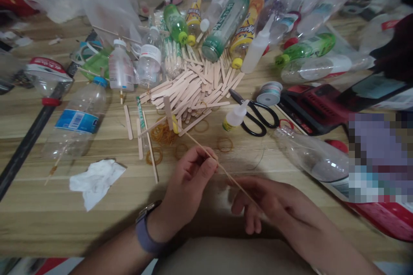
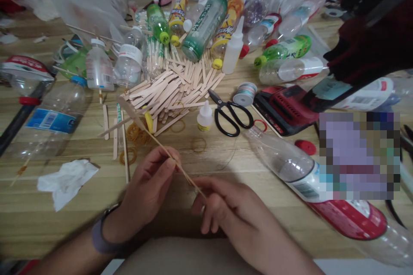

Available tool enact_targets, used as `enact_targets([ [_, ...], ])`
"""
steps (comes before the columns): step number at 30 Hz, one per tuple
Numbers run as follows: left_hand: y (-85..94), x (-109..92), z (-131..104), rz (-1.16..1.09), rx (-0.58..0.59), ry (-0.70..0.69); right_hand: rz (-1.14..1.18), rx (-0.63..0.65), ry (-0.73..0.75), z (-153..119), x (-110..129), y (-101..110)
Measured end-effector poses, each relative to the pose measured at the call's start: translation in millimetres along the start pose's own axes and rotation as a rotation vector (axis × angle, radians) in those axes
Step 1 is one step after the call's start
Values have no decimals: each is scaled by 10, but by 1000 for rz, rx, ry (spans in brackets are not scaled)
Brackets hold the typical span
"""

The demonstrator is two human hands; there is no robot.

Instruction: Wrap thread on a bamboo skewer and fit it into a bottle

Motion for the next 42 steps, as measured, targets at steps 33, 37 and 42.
enact_targets([
  [33,270,-476,-170,365,-257,-210,-577,-672,297,-297,124,475],
  [37,126,-294,-183,267,-222,-152,-1075,-550,551,-348,357,293],
  [42,-43,-112,-195,170,-168,-103,-1011,-178,589,-229,284,84],
])
Point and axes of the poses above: each hand's wrist, its own z-axis towards the middle knuckle, its own y-axis out of the back of the hand, x = y × z, the point moved 4 cm from there along z, towards the middle knuckle, and after that the axes turned 15 degrees about y, right-handed, at the moved point
